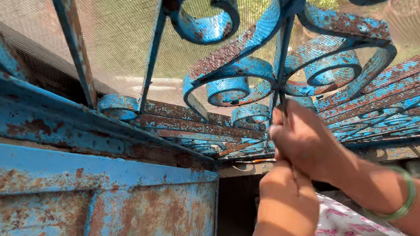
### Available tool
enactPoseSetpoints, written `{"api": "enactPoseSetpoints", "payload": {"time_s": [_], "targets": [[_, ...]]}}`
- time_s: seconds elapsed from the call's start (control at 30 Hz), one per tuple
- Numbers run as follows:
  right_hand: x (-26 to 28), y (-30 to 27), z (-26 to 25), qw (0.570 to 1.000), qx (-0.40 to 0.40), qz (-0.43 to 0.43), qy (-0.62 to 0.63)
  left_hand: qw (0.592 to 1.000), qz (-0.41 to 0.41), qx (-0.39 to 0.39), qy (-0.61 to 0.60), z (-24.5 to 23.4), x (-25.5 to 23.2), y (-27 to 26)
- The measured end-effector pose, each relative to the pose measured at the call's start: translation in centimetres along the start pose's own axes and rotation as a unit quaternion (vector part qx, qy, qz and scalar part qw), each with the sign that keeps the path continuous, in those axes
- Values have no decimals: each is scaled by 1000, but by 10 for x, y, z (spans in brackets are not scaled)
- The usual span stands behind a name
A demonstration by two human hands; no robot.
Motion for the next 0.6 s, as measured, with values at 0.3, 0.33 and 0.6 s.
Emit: {"api": "enactPoseSetpoints", "payload": {"time_s": [0.3, 0.33, 0.6], "targets": [[22, -1, 36, 961, 89, -90, 246, 980, -80, 5, 184, -20, -21, -2], [23, -3, 34, 968, 68, -95, 221, 977, -77, 3, 200, -14, -22, -6], [3, -10, 22, 938, 206, -261, 101, 977, 97, -16, 188, 17, 34, 13]]}}
Point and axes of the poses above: each hand's wrist, its own y-axis towards the middle knuckle, its own z-axis out of the palm, x = y × z, the point moved 6 cm from there along y, towards the middle knuckle, and after that the axes turned 15 degrees about -z, right-handed, at the moved point
